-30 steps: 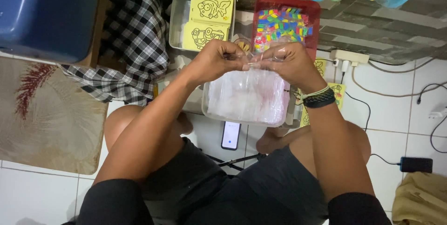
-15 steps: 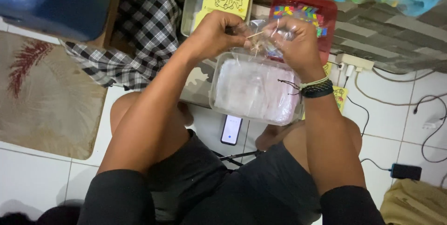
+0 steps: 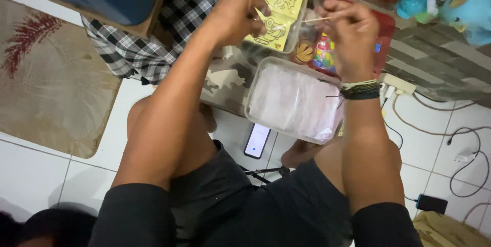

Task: The person sits on the floor and packs small yellow cards with cartoon drawings and colorful plastic pieces into clear plastic bags. They pick up a card, place it in a bag, add pieces from a red container, and seal the bag before placing it on the floor.

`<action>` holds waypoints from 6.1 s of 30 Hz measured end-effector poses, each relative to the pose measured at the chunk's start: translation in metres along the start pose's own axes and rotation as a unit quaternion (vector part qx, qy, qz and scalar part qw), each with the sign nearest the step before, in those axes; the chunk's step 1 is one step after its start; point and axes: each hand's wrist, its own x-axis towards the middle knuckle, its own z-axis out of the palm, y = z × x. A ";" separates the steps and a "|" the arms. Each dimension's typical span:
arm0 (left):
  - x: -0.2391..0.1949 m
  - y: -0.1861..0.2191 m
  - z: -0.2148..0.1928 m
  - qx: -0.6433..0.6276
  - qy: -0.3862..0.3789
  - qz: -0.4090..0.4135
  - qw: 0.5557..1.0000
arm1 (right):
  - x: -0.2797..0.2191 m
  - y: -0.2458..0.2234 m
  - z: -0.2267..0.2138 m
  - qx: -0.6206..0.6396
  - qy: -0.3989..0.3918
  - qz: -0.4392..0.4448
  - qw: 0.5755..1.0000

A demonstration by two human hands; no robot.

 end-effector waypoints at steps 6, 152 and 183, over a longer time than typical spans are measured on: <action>-0.006 -0.011 -0.017 -0.026 0.151 0.047 0.987 | 0.007 0.015 -0.011 -0.182 -0.017 0.030 0.983; -0.014 0.075 0.077 -0.239 -0.058 -0.064 0.967 | -0.043 -0.057 -0.046 -0.258 -0.023 -0.118 0.959; -0.014 0.063 0.075 -0.151 -0.067 -0.009 0.986 | -0.039 -0.049 -0.048 -0.371 -0.130 -0.123 0.911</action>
